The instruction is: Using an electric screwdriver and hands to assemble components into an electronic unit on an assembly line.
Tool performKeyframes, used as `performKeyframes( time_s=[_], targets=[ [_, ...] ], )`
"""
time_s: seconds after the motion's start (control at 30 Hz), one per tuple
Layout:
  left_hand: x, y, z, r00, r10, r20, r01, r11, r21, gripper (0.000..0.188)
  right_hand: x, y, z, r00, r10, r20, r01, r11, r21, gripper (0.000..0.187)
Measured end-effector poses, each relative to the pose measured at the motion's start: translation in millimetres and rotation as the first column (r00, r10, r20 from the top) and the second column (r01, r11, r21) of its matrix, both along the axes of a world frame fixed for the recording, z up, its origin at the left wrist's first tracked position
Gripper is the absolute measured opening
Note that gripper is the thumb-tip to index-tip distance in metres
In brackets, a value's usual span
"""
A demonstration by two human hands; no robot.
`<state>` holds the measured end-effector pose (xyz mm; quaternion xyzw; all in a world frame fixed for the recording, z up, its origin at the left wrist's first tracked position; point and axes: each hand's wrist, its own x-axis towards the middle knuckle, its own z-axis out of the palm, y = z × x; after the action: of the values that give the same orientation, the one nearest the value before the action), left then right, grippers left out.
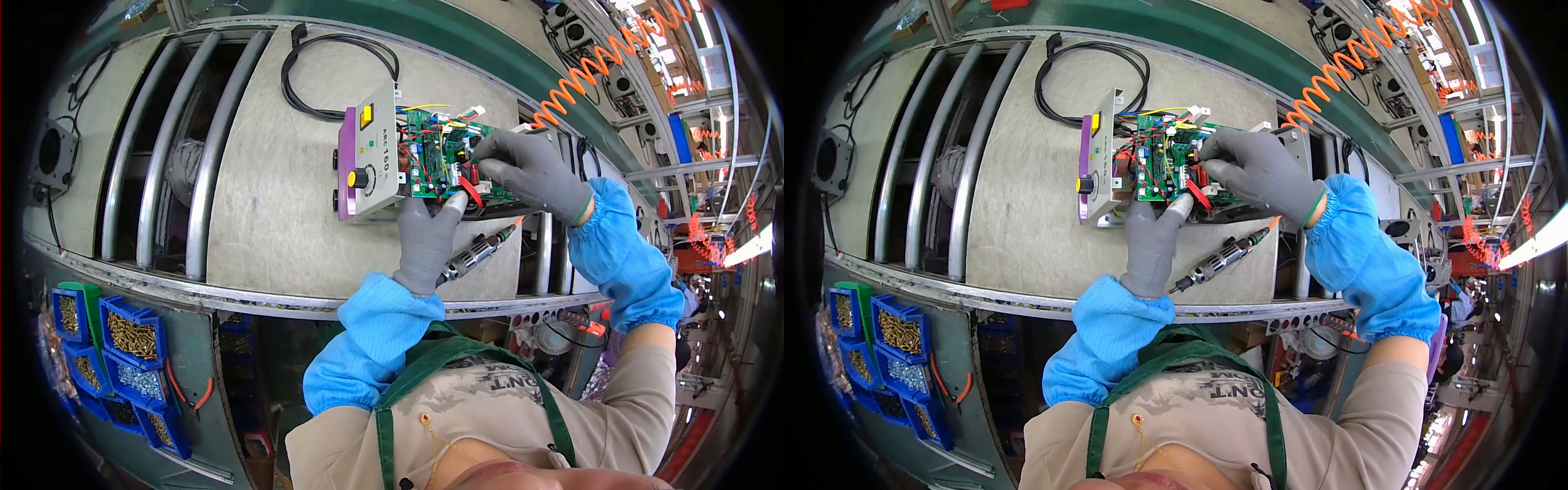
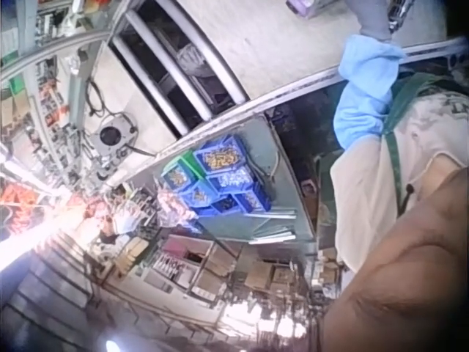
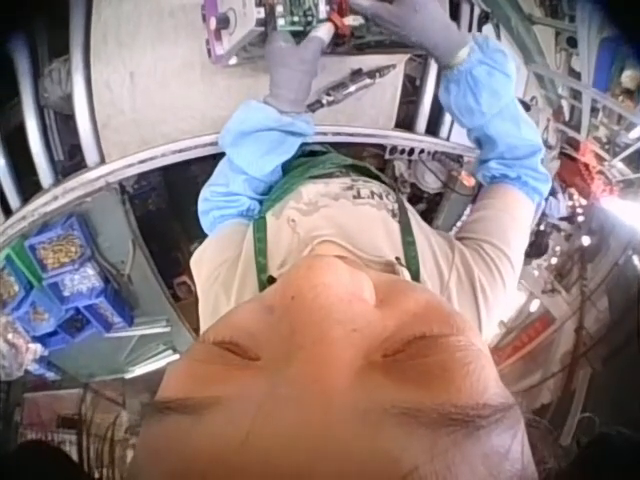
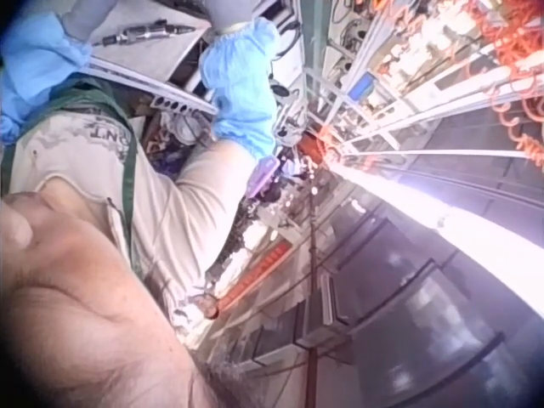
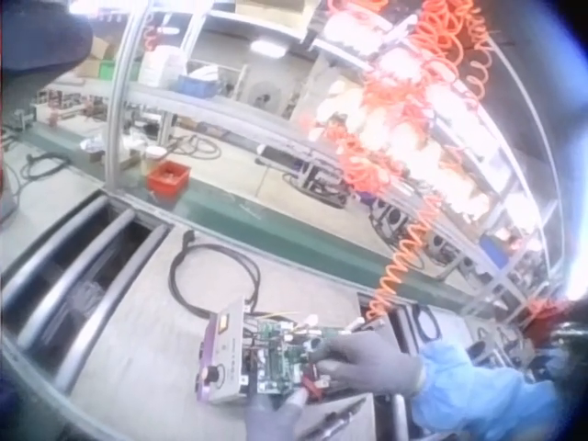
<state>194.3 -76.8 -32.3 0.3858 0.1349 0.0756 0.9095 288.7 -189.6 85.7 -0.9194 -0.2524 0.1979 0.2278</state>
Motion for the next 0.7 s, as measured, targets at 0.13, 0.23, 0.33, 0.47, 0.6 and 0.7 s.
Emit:
performKeyframes(
  time_s=[0.13,0.23,0.33,0.47,0.6,0.7],
  targets=[
    [3.0,-1.6,-8.3,1.0,0.02,-0.021,-0.018,0.995,0.102,0.034,10.1,12.8,2.3,0.996,0.05,0.069,-0.051,0.999,0.016,0.015],
    [5.0,-1.8,-7.6,0.998,0.021,-0.056,-0.013,0.991,0.132,0.033,19.2,13.2,-5.2,0.99,0.132,0.047,-0.127,0.988,-0.088,0.016],
    [8.6,-2.8,-10.2,0.99,0.007,-0.138,0.012,0.991,0.132,0.032,25.3,17.6,-4.1,0.995,0.101,-0.019,-0.102,0.987,-0.122,0.017],
    [9.6,-5.6,-12.8,0.984,0.002,-0.178,0.021,0.992,0.124,0.033,32.6,33.1,6.9,0.986,0.116,-0.116,-0.14,0.963,-0.23,0.016],
    [12.9,-6.3,-7.9,0.975,0.004,-0.224,0.011,0.998,0.065,0.034,36.4,40.5,5.8,0.948,0.318,-0.018,-0.285,0.823,-0.491,0.015],
    [10.7,0.0,-7.1,0.971,-0.031,-0.238,0.056,0.993,0.099,0.035,22.2,26.8,-6.6,0.961,0.242,0.133,-0.201,0.944,-0.263,0.012]
  ],
)
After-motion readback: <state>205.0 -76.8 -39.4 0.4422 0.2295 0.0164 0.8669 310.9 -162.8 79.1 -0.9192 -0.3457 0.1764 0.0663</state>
